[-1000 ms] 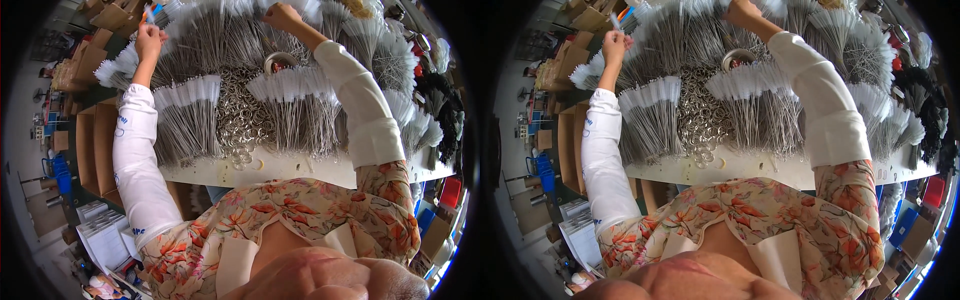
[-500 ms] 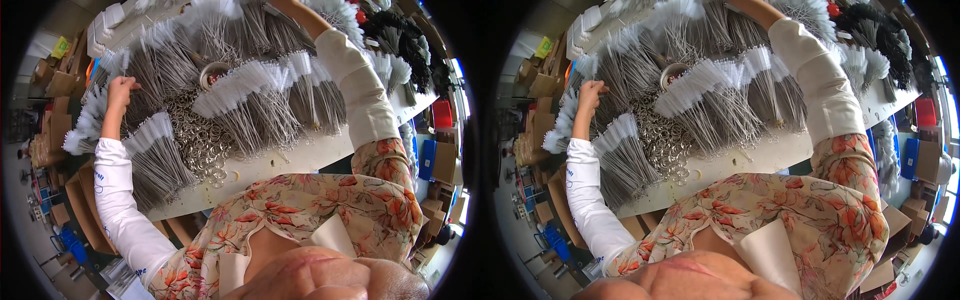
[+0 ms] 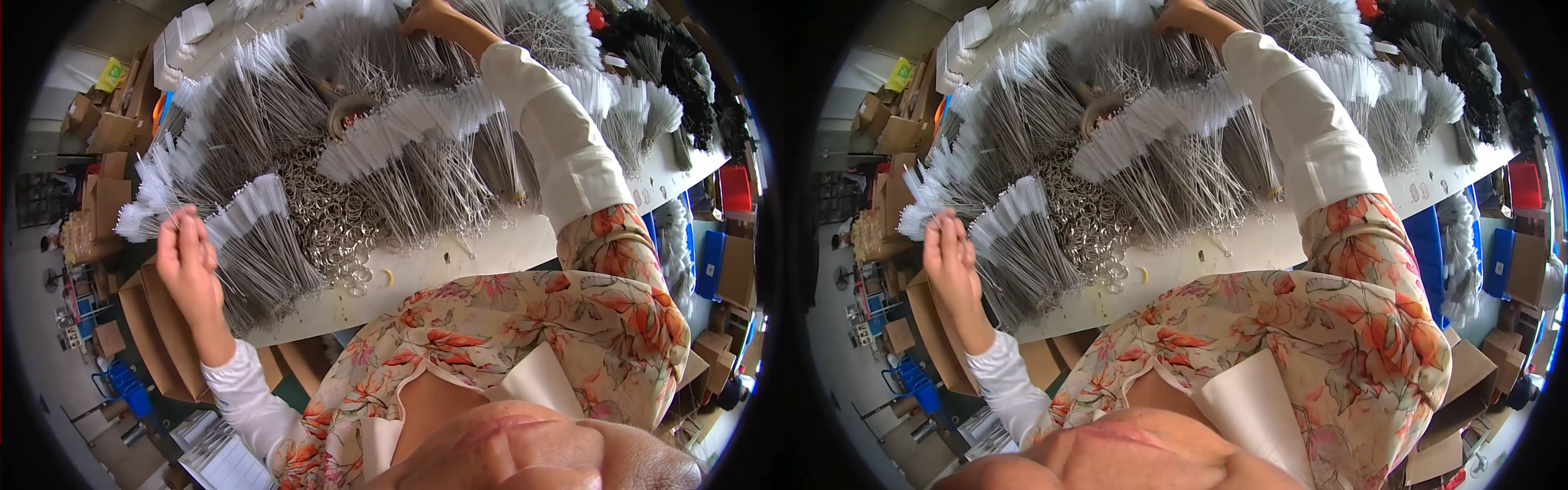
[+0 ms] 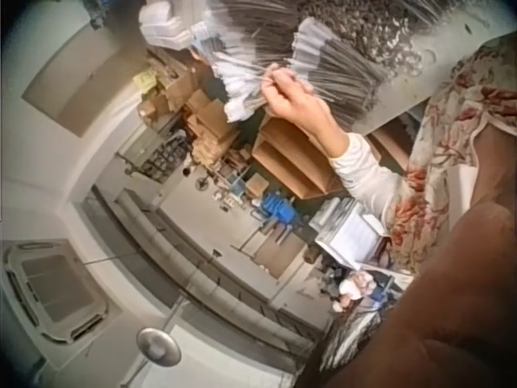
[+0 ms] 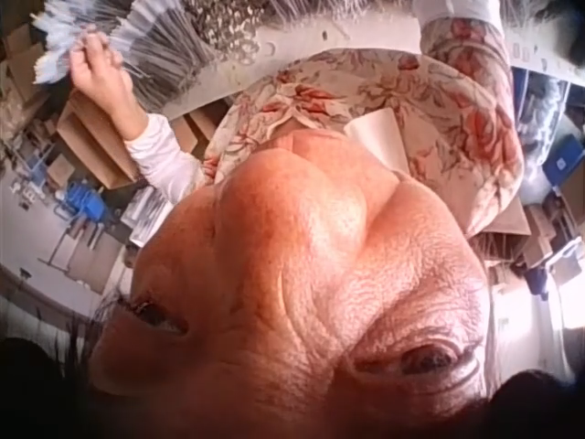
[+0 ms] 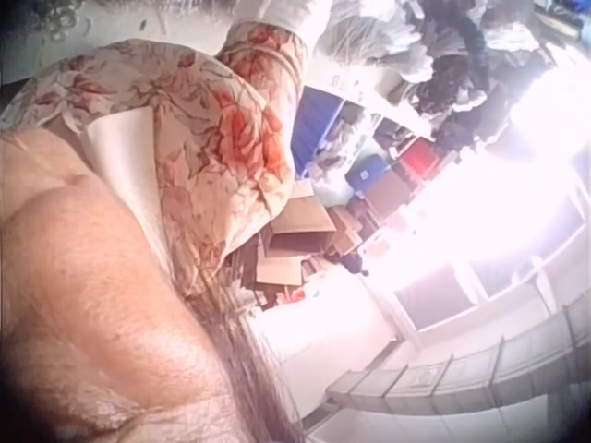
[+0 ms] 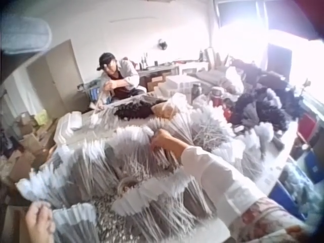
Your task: Assembling small metal rings onto the twisted wire shafts of white plastic brushes.
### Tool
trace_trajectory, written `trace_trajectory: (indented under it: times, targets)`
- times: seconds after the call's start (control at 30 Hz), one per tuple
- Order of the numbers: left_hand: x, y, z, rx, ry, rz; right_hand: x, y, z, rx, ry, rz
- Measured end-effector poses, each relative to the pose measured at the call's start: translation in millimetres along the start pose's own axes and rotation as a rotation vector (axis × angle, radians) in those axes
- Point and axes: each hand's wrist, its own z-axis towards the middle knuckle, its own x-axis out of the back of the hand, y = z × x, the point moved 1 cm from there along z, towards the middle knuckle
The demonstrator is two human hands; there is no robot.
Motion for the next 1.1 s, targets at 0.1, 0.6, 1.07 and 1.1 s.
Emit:
trace_trajectory:
  times: [0.1, 0.6, 1.07, 1.1]
  targets:
    - [17.8, -16.6, -23.6, 0.106, 0.006, -0.124, 5.5, -17.4, -1.9, 0.287, -0.011, 0.071]
    - [51.8, -36.4, -100.4, 0.14, 0.165, -0.022, 237.4, -40.1, -121.6, -0.506, 0.219, -1.365]
    - [24.7, -45.7, -115.3, 0.296, 0.068, -0.087, 187.2, -114.0, -104.7, -0.955, 0.669, -0.715]
    - [20.7, -44.7, -114.4, 0.298, 0.07, -0.09, 187.9, -123.6, -99.1, -0.82, 0.697, -0.814]
